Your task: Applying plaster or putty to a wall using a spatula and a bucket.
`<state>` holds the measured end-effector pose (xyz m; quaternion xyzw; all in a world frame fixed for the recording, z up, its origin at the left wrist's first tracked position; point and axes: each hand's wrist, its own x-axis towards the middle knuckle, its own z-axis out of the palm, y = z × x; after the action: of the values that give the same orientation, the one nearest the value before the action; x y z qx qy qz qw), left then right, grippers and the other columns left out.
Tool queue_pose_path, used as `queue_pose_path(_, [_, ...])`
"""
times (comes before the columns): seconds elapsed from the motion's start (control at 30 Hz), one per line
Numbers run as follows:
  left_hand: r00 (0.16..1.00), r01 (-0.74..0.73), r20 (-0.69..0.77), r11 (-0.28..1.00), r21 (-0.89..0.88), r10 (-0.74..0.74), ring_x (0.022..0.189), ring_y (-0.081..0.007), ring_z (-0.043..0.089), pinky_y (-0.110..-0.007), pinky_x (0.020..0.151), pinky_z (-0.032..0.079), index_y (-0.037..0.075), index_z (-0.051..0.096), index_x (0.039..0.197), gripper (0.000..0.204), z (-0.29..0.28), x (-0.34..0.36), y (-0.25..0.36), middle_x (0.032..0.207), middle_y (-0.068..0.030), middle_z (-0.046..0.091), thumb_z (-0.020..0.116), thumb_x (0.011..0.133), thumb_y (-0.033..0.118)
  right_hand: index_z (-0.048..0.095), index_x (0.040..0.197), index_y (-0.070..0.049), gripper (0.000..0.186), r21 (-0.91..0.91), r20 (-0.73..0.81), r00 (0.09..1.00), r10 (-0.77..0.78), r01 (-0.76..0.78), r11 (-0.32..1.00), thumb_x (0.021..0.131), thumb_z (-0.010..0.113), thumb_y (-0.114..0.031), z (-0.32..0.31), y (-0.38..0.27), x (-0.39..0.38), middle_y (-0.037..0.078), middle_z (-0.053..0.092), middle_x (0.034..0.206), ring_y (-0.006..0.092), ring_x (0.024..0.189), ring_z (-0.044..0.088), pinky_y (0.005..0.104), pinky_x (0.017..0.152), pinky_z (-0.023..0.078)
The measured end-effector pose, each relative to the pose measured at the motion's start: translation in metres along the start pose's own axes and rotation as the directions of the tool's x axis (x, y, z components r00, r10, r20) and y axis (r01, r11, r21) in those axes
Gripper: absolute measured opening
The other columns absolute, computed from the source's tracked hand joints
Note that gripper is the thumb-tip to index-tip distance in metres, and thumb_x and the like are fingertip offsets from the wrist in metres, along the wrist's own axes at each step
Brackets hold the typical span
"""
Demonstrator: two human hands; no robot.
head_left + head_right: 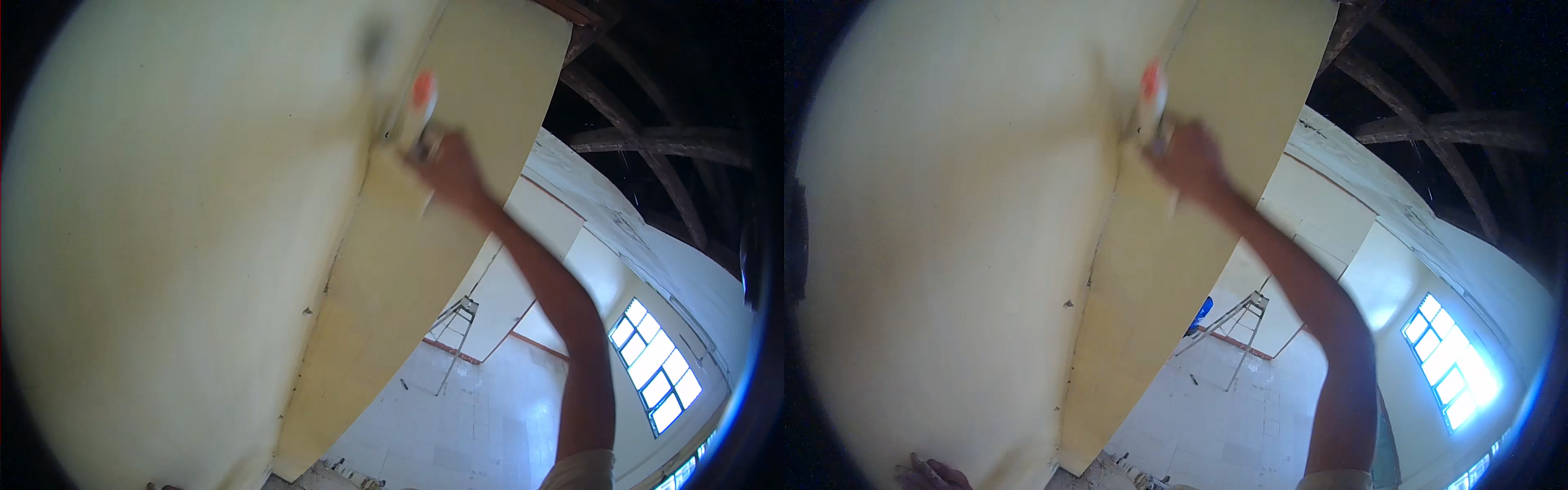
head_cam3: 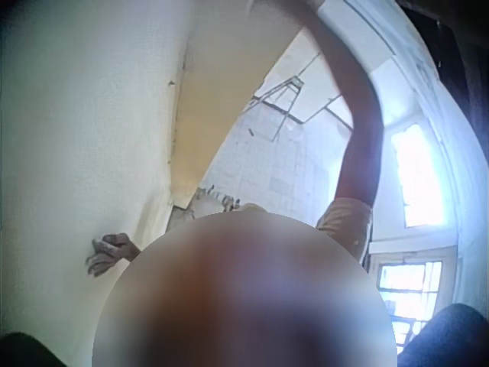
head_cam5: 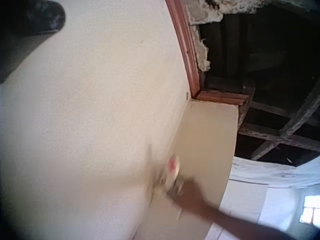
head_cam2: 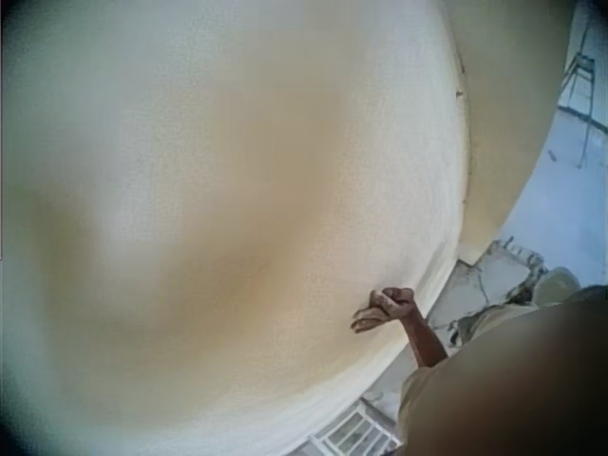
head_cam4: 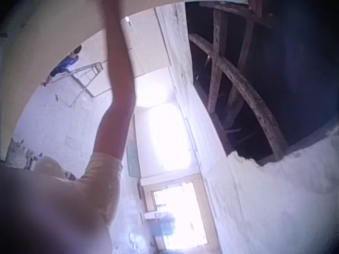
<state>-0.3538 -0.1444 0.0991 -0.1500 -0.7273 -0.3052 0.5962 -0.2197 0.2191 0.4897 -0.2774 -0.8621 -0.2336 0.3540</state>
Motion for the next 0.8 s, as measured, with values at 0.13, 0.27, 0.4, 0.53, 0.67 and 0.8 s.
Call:
queue_pose_path(0.13, [0.999, -0.033, -0.03, 0.999, 0.002, 0.033, 0.122, -0.0403, 0.003, -0.052, 0.096, -0.002, 0.002, 0.059, 0.079, 0.034, -0.002, 0.007, 0.001, 0.128, -0.0235, 0.025, 0.038, 0.082, 0.029, 0.052, 0.088, -0.001, 0.038, -0.631, -0.434, 0.814, -0.386, 0.031, 0.775, 0.071, 0.055, -0.035, -0.108, 0.028, 0.122, 0.014, 0.056, 0.082, 0.0238, 0.071, 0.057, 0.0367, 0.054, 0.044])
queue_pose_path(0.27, [0.998, -0.054, 0.013, 0.999, 0.009, 0.053, 0.123, -0.0391, 0.003, -0.051, 0.096, -0.003, 0.002, 0.058, 0.082, 0.036, -0.001, 0.005, 0.002, 0.13, -0.0246, 0.016, 0.036, 0.083, 0.031, 0.05, 0.101, -0.003, 0.032, -0.687, -0.343, 0.723, -0.599, 0.241, 0.685, 0.071, 0.05, -0.012, -0.172, -0.009, 0.127, 0.019, 0.055, 0.084, 0.0332, 0.081, 0.052, 0.0428, 0.07, 0.04])
queue_pose_path(0.4, [0.999, -0.03, -0.012, 0.999, 0.011, 0.03, 0.123, -0.039, 0.003, -0.052, 0.096, -0.002, 0.003, 0.058, 0.086, 0.036, -0.002, 0.005, 0.004, 0.129, -0.0251, 0.017, 0.036, 0.083, 0.031, 0.05, 0.101, -0.008, 0.031, -0.712, -0.103, 0.742, -0.662, 0.41, 0.57, 0.071, 0.049, -0.011, -0.125, 0.017, 0.12, 0.017, 0.056, 0.085, 0.0333, 0.078, 0.053, 0.0428, 0.067, 0.041])
queue_pose_path(0.53, [0.998, -0.064, 0.004, 0.998, 0.023, 0.064, 0.123, -0.0394, 0.004, -0.052, 0.095, -0.002, 0.002, 0.057, 0.09, 0.035, -0.002, 0.003, -0.001, 0.129, -0.0256, 0.018, 0.038, 0.083, 0.03, 0.049, 0.101, -0.008, 0.028, -0.572, 0.163, 0.84, -0.517, 0.508, 0.644, 0.075, 0.04, -0.014, -0.045, -0.008, 0.024, 0.011, 0.054, 0.091, 0.0242, 0.082, 0.055, 0.0379, 0.065, 0.045])
queue_pose_path(0.67, [0.992, -0.103, -0.063, 0.993, 0.05, 0.106, 0.121, -0.038, 0.013, -0.049, 0.096, 0.005, 0.001, 0.051, 0.104, 0.035, 0.003, 0.008, -0.004, 0.127, -0.0224, 0.025, 0.037, 0.084, 0.026, 0.045, 0.098, -0.005, 0.025, 0.044, 0.477, 0.587, -0.654, 0.728, 0.685, 0.083, 0.036, -0.022, 0.068, -0.03, -0.134, 0.014, 0.05, 0.097, 0.0296, 0.093, 0.05, 0.0386, 0.079, 0.042])
queue_pose_path(0.8, [0.988, -0.118, -0.078, 0.983, 0.142, 0.13, 0.121, -0.0344, 0.02, -0.047, 0.097, 0.01, 0.003, 0.048, 0.111, 0.035, 0.001, -0.001, -0.01, 0.127, -0.0191, 0.03, 0.035, 0.085, 0.023, 0.047, 0.087, -0.009, 0.019, 0.358, 0.295, 0.537, -0.79, 0.705, 0.613, 0.069, 0.049, -0.017, 0.18, -0.078, -0.305, 0.004, 0.05, 0.073, 0.0195, 0.069, 0.054, 0.0323, 0.057, 0.045])
